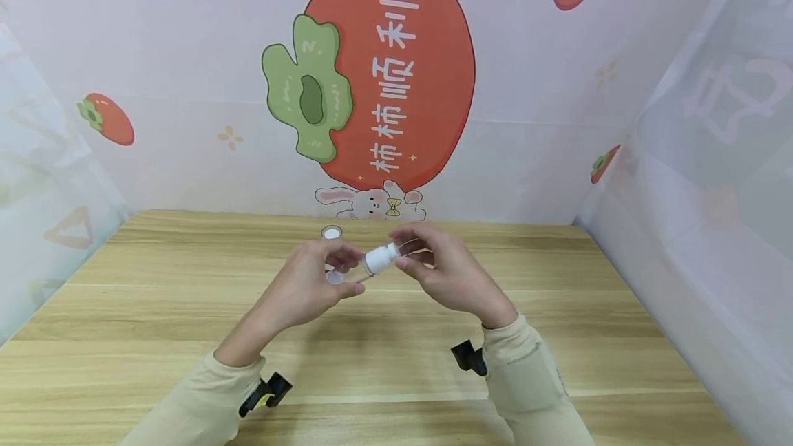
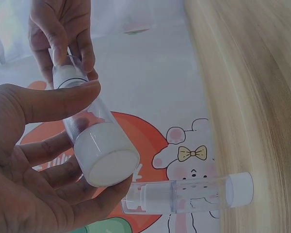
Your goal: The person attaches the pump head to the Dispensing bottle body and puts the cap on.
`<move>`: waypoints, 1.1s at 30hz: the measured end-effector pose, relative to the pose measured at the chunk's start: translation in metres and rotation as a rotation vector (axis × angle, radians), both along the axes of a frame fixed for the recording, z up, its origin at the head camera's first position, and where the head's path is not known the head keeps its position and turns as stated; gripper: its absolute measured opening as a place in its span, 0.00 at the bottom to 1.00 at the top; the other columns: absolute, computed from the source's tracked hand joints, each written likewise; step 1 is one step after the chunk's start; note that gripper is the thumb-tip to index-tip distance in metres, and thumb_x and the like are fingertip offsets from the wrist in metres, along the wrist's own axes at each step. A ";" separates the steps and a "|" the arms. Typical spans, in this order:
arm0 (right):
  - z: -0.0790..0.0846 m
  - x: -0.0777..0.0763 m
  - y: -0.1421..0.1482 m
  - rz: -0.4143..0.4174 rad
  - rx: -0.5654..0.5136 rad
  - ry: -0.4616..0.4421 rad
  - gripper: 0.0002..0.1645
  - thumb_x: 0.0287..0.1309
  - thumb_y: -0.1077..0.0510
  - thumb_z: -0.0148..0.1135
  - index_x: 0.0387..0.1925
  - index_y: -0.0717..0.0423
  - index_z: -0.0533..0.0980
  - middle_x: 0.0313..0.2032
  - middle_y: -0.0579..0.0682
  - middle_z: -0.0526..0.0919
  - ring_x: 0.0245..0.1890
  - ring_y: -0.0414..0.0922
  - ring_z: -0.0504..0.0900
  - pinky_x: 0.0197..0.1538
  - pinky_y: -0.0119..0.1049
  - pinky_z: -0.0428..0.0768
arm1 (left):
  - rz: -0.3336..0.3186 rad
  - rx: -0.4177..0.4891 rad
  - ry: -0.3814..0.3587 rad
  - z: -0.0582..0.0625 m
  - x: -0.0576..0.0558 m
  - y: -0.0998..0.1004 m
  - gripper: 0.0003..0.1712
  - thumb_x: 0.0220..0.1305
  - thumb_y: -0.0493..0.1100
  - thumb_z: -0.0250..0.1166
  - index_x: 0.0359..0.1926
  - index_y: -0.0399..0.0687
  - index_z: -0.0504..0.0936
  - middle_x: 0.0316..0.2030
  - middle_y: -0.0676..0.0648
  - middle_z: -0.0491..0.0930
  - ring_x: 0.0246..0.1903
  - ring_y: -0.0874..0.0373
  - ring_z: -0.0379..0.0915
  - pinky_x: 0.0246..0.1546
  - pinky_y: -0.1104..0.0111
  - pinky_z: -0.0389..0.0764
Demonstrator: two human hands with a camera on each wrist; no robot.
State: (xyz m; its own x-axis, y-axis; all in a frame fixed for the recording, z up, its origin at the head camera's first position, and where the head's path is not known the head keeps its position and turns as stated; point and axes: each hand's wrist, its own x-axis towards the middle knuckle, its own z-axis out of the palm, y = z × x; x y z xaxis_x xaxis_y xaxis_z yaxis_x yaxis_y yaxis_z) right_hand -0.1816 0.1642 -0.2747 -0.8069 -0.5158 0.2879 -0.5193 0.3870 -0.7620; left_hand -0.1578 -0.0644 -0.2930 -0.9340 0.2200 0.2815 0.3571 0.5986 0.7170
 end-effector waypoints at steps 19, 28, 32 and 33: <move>-0.004 0.001 -0.005 -0.052 -0.023 0.022 0.19 0.63 0.69 0.67 0.55 0.64 0.77 0.51 0.55 0.83 0.49 0.50 0.84 0.51 0.37 0.83 | -0.021 -0.006 0.019 -0.002 0.001 0.001 0.21 0.50 0.36 0.81 0.47 0.42 0.86 0.38 0.50 0.84 0.40 0.53 0.79 0.45 0.57 0.81; -0.005 0.002 -0.010 -0.068 -0.026 0.082 0.19 0.61 0.71 0.67 0.54 0.67 0.78 0.50 0.56 0.84 0.47 0.49 0.86 0.50 0.38 0.84 | -0.059 -0.022 0.062 -0.004 -0.001 -0.001 0.20 0.53 0.34 0.79 0.48 0.38 0.84 0.39 0.47 0.83 0.40 0.51 0.77 0.44 0.56 0.81; -0.006 0.004 -0.013 -0.067 -0.037 0.099 0.19 0.61 0.72 0.67 0.53 0.68 0.78 0.50 0.57 0.85 0.46 0.49 0.86 0.50 0.38 0.84 | -0.067 -0.024 0.066 -0.004 -0.001 -0.002 0.20 0.54 0.33 0.78 0.48 0.38 0.83 0.40 0.46 0.83 0.40 0.50 0.78 0.45 0.55 0.81; -0.006 0.004 -0.014 -0.066 -0.038 0.104 0.18 0.61 0.72 0.66 0.53 0.69 0.78 0.50 0.57 0.85 0.46 0.49 0.86 0.50 0.38 0.84 | -0.067 -0.023 0.063 -0.004 -0.001 -0.002 0.20 0.54 0.33 0.78 0.48 0.38 0.83 0.40 0.46 0.83 0.41 0.50 0.78 0.45 0.55 0.81</move>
